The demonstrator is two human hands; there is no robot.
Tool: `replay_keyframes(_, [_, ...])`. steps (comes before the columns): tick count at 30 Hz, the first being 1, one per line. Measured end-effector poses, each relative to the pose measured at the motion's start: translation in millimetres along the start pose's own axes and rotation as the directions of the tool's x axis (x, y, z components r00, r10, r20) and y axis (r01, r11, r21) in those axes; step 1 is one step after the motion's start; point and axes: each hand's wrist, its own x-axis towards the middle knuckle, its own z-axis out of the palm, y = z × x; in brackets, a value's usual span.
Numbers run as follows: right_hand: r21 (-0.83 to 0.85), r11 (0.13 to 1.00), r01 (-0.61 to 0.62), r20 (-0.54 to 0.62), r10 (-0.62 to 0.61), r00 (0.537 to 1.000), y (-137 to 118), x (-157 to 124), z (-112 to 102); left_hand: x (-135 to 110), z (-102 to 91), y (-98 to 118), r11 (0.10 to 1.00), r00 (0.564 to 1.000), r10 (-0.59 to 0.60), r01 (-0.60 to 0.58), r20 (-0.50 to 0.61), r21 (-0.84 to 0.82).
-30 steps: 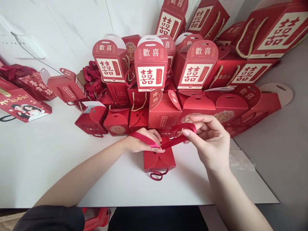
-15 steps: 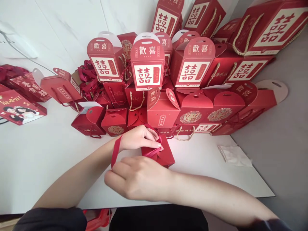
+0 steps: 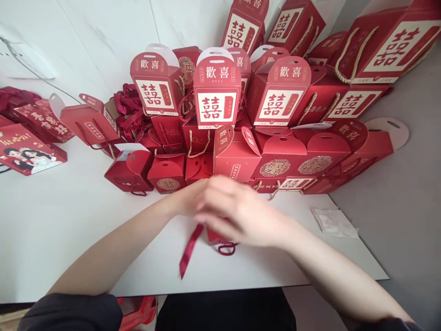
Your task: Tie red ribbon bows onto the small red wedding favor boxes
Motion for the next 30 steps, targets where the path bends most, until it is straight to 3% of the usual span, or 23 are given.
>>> replay_keyframes(1, [-0.012,0.996,-0.083,-0.028,0.082,0.996,6,-3,-11,0,-0.8,0,1.0,0.999,-0.005,0.005,0.048,-0.006])
replay_keyframes(4, [0.055,0.976,-0.209,0.104,0.203,0.974,23,-10,-30,1,-4.7,6,0.987,0.946,-0.15,0.159,0.288,-0.008])
replay_keyframes(6, [0.135,0.96,-0.245,0.2,0.215,0.956,31,-13,-32,1,-7.7,14,0.971,0.91,-0.231,0.238,0.345,0.023])
replay_keyframes(8, [0.203,0.952,-0.228,0.238,0.178,0.955,35,-14,-30,1,-10.1,21,0.973,0.912,-0.228,0.229,0.342,0.038])
replay_keyframes(11, [0.29,0.943,-0.164,0.218,0.102,0.971,39,-16,-28,0,-13.0,30,0.982,0.907,-0.188,0.182,0.376,0.051])
replay_keyframes(15, [0.361,0.921,-0.144,0.064,0.129,0.99,40,-25,-30,0,-17.5,32,0.954,0.85,-0.301,0.27,0.433,0.133])
replay_keyframes(19, [0.291,0.955,-0.058,-0.068,0.081,0.994,30,-41,-30,1,-21.8,31,0.925,0.812,-0.372,0.368,0.451,0.1])
replay_keyframes(26, [-0.102,0.993,0.054,0.005,-0.054,0.999,10,-68,-7,-1,-20.6,32,0.88,0.795,-0.413,0.474,0.445,-0.03])
replay_keyframes(30, [-0.188,0.98,0.062,0.009,-0.061,0.998,15,-73,4,-1,-15.5,27,0.848,0.783,-0.467,0.528,0.41,-0.043])
